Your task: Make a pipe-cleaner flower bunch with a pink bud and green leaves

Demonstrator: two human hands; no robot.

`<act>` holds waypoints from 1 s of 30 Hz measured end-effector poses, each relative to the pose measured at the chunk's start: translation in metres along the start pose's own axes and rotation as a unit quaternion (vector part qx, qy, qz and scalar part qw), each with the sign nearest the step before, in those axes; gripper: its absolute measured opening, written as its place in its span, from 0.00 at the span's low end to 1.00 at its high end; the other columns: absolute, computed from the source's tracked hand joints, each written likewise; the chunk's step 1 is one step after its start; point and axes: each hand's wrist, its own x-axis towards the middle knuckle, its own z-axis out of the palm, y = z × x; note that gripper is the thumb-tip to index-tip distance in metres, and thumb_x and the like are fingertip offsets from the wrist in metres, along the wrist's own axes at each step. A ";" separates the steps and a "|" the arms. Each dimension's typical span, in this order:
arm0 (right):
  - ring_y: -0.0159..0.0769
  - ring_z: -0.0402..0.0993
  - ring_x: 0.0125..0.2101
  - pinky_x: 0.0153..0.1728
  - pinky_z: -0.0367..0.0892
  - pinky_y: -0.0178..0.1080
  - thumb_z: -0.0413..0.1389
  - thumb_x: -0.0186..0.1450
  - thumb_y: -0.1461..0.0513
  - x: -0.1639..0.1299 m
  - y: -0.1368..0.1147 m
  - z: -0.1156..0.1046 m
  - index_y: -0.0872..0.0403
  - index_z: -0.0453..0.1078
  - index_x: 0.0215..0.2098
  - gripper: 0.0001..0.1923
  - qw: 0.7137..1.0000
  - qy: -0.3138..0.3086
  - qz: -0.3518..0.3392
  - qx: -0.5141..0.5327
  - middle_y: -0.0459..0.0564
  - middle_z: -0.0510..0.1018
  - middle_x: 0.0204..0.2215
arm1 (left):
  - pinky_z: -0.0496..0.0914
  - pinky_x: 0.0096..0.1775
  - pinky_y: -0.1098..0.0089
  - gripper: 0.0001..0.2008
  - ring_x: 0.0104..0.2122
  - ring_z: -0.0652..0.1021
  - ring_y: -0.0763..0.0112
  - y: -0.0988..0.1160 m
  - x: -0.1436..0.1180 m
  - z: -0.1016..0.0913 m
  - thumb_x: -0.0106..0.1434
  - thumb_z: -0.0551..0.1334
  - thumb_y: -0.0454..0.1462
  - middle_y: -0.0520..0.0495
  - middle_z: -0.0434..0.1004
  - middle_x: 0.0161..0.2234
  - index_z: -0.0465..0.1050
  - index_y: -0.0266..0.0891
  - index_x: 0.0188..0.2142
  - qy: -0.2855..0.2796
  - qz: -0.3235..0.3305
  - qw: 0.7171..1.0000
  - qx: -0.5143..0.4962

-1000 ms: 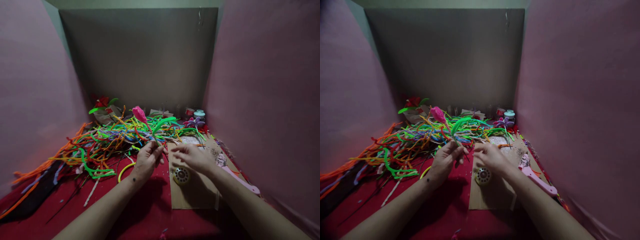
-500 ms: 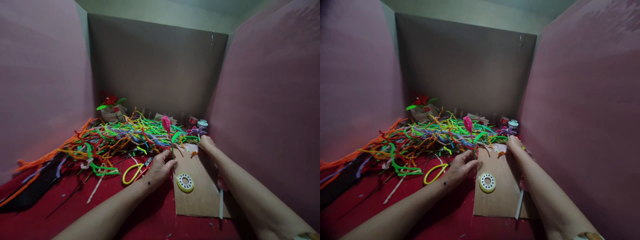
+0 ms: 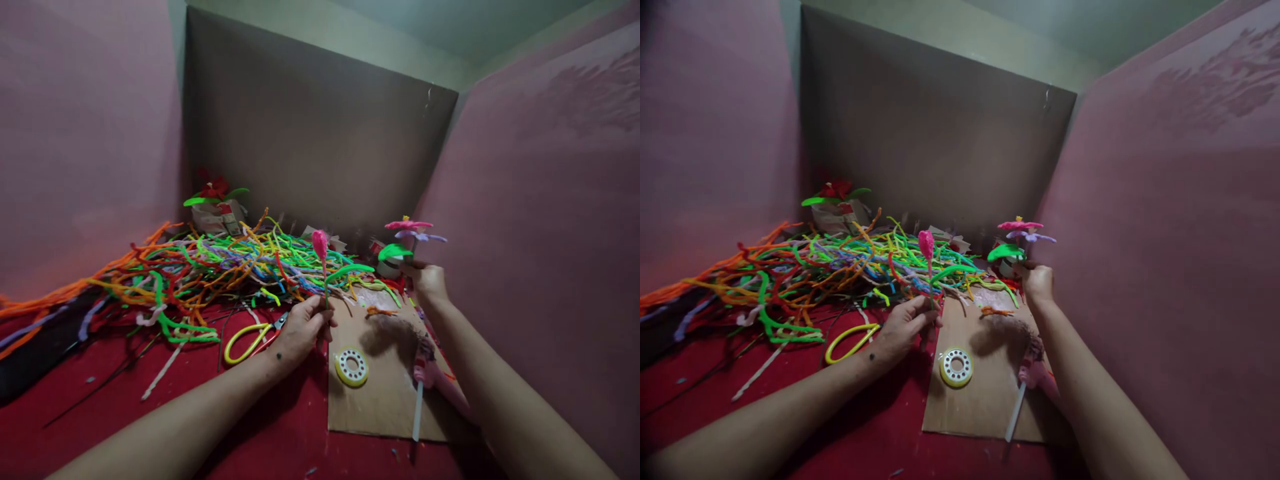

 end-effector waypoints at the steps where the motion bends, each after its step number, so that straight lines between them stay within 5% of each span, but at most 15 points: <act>1: 0.32 0.64 0.15 0.17 0.59 0.36 0.53 0.55 0.50 -0.003 -0.004 0.002 0.60 0.71 0.28 0.19 0.999 -0.010 0.009 0.049 0.53 0.73 0.18 | 0.62 0.15 0.78 0.07 0.14 0.69 0.80 0.000 0.000 0.000 0.55 0.58 0.38 0.54 0.71 0.23 0.63 0.36 0.29 0.005 0.000 1.000 -0.008; 8: 0.26 0.58 0.14 0.15 0.57 0.34 0.59 0.49 0.52 -0.054 -0.035 0.028 0.55 0.67 0.24 0.14 0.951 -0.156 0.030 0.266 0.47 0.72 0.22 | 0.66 0.16 0.76 0.12 0.16 0.71 0.77 -0.001 0.004 -0.007 0.54 0.62 0.40 0.51 0.72 0.24 0.63 0.34 0.31 0.015 -0.006 0.997 -0.075; 17: 0.30 0.62 0.21 0.21 0.59 0.35 0.59 0.53 0.56 -0.097 -0.045 0.051 0.52 0.73 0.25 0.07 0.889 -0.286 0.025 0.357 0.48 0.73 0.23 | 0.64 0.18 0.78 0.11 0.18 0.69 0.80 0.004 0.003 -0.009 0.55 0.62 0.41 0.50 0.71 0.25 0.67 0.33 0.30 -0.003 0.002 0.992 -0.123; 30: 0.29 0.61 0.21 0.23 0.59 0.34 0.58 0.56 0.58 -0.103 -0.029 0.060 0.52 0.72 0.24 0.06 0.894 -0.298 -0.003 0.335 0.43 0.68 0.20 | 0.58 0.17 0.80 0.13 0.17 0.64 0.83 0.007 0.006 -0.009 0.55 0.63 0.42 0.53 0.64 0.20 0.72 0.34 0.34 -0.039 -0.011 0.995 -0.091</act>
